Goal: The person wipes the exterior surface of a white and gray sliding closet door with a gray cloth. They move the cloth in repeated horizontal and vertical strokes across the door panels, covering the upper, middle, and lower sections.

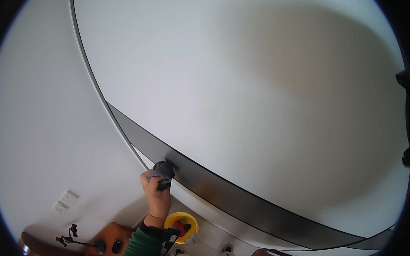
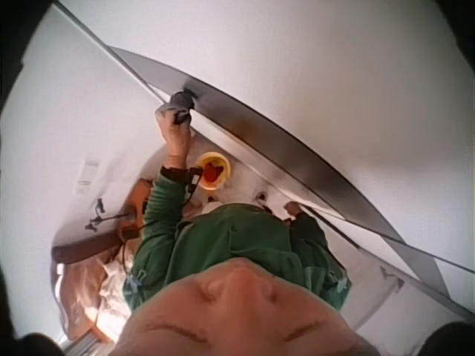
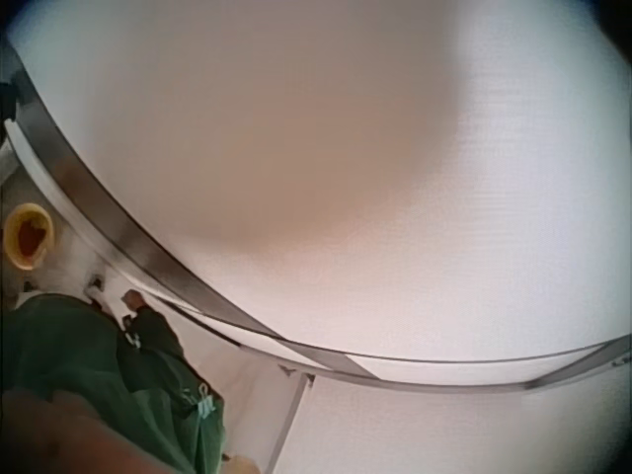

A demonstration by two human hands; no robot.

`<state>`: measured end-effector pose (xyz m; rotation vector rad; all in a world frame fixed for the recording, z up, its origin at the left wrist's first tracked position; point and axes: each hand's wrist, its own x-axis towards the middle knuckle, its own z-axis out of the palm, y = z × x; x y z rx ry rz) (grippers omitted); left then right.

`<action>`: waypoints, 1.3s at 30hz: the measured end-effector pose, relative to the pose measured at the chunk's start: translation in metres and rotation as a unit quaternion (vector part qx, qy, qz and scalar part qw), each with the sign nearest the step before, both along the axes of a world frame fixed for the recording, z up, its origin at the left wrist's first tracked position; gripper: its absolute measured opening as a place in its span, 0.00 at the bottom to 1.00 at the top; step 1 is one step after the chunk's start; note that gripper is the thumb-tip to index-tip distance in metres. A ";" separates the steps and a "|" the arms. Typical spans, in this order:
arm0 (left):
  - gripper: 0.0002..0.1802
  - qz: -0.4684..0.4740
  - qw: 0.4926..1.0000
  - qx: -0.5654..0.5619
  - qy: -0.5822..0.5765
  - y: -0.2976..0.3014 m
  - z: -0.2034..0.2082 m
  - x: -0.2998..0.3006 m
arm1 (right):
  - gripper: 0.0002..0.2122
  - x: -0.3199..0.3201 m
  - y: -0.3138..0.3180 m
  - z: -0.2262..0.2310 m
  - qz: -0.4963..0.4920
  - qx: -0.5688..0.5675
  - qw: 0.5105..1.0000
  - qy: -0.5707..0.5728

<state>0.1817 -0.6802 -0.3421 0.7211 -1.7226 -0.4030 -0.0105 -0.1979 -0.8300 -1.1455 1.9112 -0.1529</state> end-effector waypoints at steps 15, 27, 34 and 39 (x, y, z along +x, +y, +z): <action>0.12 -0.335 0.817 -0.402 -0.243 -0.009 -0.043 -0.021 | 0.04 0.192 -0.083 0.034 0.025 -0.020 0.999 0.023; 0.15 -0.188 0.919 -0.347 -0.015 -0.060 0.099 0.018 | 0.15 0.135 -0.050 0.042 -0.326 -0.026 0.945 0.027; 0.09 -0.269 0.878 -0.390 -0.067 -0.049 0.097 -0.013 | 0.05 0.116 -0.111 0.050 -0.057 -0.026 0.998 0.009; 0.08 -0.315 0.866 -0.355 -0.159 -0.041 0.007 0.000 | 0.11 0.141 -0.081 0.026 -0.076 -0.126 0.985 0.087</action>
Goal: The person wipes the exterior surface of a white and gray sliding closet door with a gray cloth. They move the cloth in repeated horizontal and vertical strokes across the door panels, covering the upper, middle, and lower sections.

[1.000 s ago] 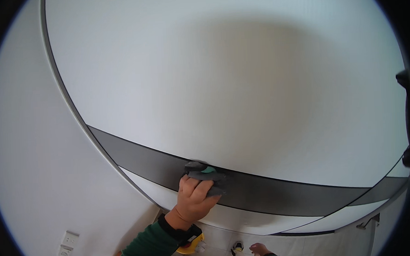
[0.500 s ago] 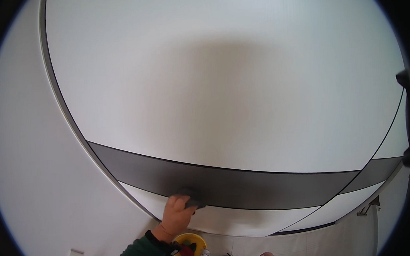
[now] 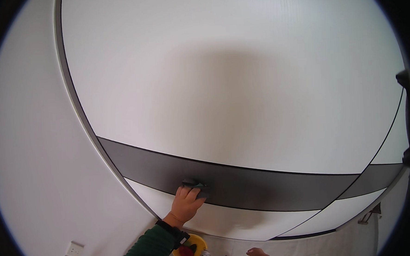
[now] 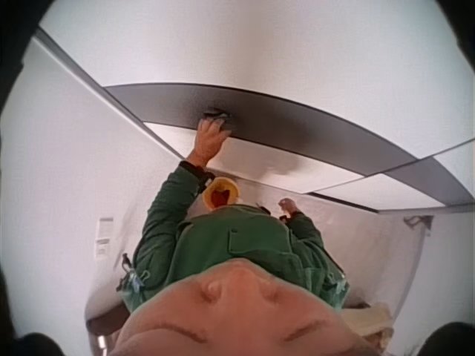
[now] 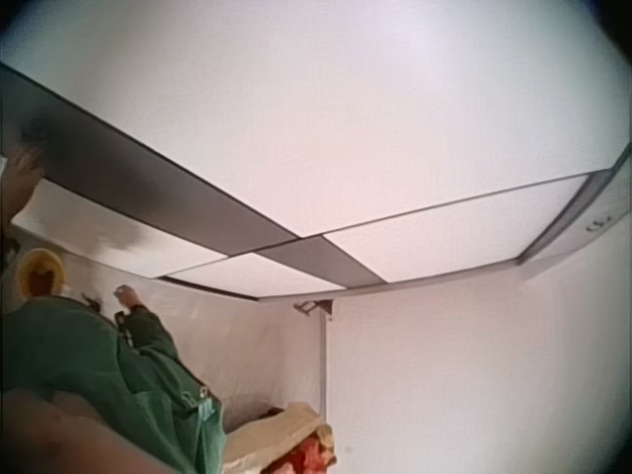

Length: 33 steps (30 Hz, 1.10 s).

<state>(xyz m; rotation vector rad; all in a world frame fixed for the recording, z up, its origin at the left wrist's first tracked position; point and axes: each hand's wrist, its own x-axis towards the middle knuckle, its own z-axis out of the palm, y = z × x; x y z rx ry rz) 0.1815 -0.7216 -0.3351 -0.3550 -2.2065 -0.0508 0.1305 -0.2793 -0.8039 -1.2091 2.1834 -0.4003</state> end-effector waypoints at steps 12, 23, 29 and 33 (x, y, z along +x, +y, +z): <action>0.17 0.096 0.984 0.148 0.016 -0.031 0.032 0.040 | 0.17 0.039 0.069 -0.064 -0.109 -0.027 0.994 -0.010; 0.12 0.042 0.995 0.024 0.090 -0.030 0.058 -0.004 | 0.12 0.040 0.002 0.005 -0.273 -0.041 0.953 -0.124; 0.12 0.064 0.993 0.027 -0.093 -0.025 -0.040 0.022 | 0.12 0.038 0.018 -0.024 -0.249 0.005 0.963 -0.105; 0.12 0.110 0.971 0.089 -0.195 -0.037 -0.071 0.042 | 0.12 0.030 0.025 -0.039 -0.219 0.031 0.972 -0.085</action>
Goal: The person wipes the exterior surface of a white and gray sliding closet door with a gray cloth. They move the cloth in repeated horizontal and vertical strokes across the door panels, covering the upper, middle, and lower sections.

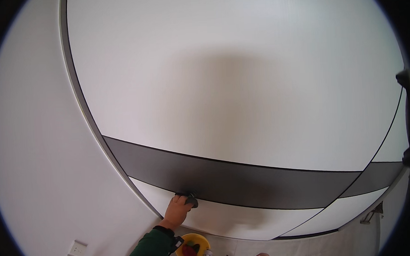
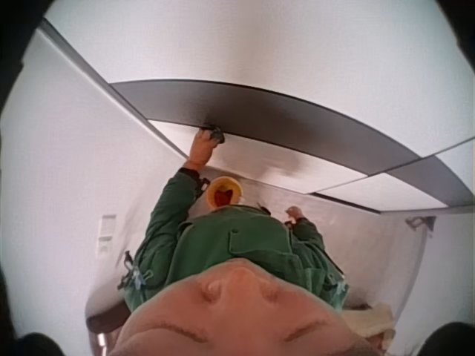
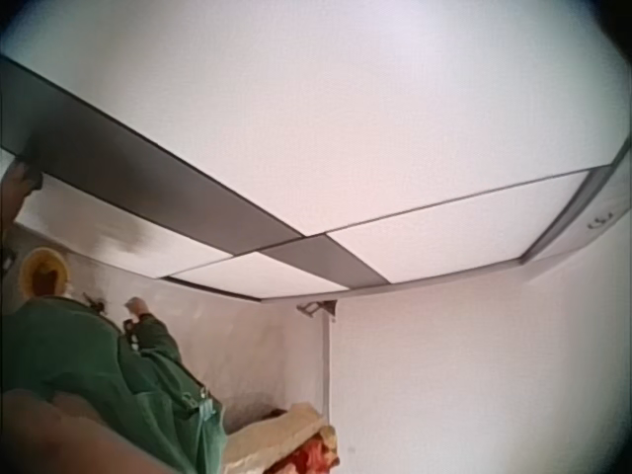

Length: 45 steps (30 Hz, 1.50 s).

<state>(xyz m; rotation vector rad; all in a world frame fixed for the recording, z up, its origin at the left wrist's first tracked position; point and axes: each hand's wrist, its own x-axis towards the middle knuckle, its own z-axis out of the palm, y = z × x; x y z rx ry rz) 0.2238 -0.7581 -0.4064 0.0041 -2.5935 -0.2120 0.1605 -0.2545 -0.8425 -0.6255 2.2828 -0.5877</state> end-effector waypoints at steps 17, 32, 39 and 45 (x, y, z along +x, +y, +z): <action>0.16 0.022 0.950 -0.031 0.308 -0.009 0.114 -0.047 | 0.18 -0.033 -0.039 -0.002 -0.029 -0.090 0.992 -0.080; 0.19 0.244 0.944 0.195 0.104 -0.053 0.010 0.021 | 0.28 -0.057 -0.046 -0.019 0.154 -0.088 0.983 0.042; 0.15 0.150 0.911 0.083 0.375 -0.059 0.140 -0.017 | 0.29 -0.062 -0.055 -0.025 0.141 -0.070 0.988 -0.002; 0.18 0.083 0.953 -0.013 0.291 -0.054 0.100 -0.035 | 0.20 -0.060 -0.081 -0.005 0.010 -0.058 0.997 -0.050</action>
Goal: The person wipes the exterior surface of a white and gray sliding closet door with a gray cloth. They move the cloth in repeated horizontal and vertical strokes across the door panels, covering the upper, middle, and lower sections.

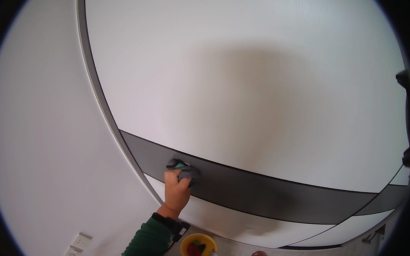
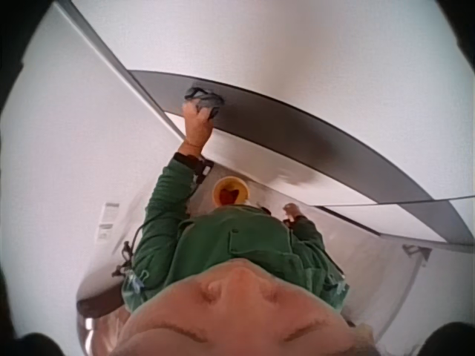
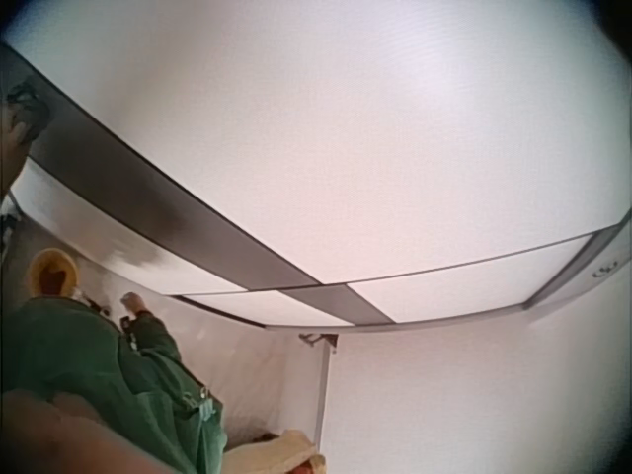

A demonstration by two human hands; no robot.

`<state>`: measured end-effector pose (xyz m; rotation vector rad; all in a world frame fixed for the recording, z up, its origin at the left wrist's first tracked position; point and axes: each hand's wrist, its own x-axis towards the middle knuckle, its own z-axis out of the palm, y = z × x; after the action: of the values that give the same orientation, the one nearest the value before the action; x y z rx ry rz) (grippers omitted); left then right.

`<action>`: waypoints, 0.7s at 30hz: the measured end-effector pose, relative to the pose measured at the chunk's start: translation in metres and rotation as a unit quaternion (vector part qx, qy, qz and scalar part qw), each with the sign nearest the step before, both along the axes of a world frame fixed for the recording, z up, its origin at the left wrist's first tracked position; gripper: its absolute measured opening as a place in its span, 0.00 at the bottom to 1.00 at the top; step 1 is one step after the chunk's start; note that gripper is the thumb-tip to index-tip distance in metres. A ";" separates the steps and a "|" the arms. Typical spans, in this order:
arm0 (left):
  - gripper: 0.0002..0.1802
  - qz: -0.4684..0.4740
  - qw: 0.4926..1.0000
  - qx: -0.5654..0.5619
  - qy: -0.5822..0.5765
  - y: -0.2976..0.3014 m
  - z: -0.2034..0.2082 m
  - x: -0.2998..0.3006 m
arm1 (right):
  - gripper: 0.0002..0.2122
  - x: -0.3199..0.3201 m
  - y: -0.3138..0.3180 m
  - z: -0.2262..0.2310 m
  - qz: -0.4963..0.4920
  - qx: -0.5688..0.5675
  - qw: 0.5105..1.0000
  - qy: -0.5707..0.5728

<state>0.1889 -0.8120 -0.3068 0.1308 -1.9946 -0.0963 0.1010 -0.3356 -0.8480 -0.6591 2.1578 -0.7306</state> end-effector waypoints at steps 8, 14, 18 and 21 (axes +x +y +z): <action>0.14 0.017 0.983 0.067 -0.169 -0.002 -0.104 0.025 | 0.14 0.004 0.004 0.013 -0.013 -0.018 1.000 -0.022; 0.19 0.141 0.945 0.260 -0.141 -0.043 -0.078 0.063 | 0.22 -0.005 0.016 -0.007 0.179 -0.042 0.971 0.153; 0.18 0.071 0.974 0.203 0.077 -0.054 0.006 0.045 | 0.23 -0.004 0.020 -0.026 0.179 -0.101 0.971 0.121; 0.18 0.076 0.987 0.100 0.100 -0.039 0.042 0.025 | 0.22 -0.006 0.016 -0.028 0.198 -0.060 0.972 0.116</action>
<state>0.2144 -0.8513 -0.2649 0.3866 -1.7656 -0.2038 0.0946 -0.3200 -0.8759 -1.2492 2.1013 -0.5920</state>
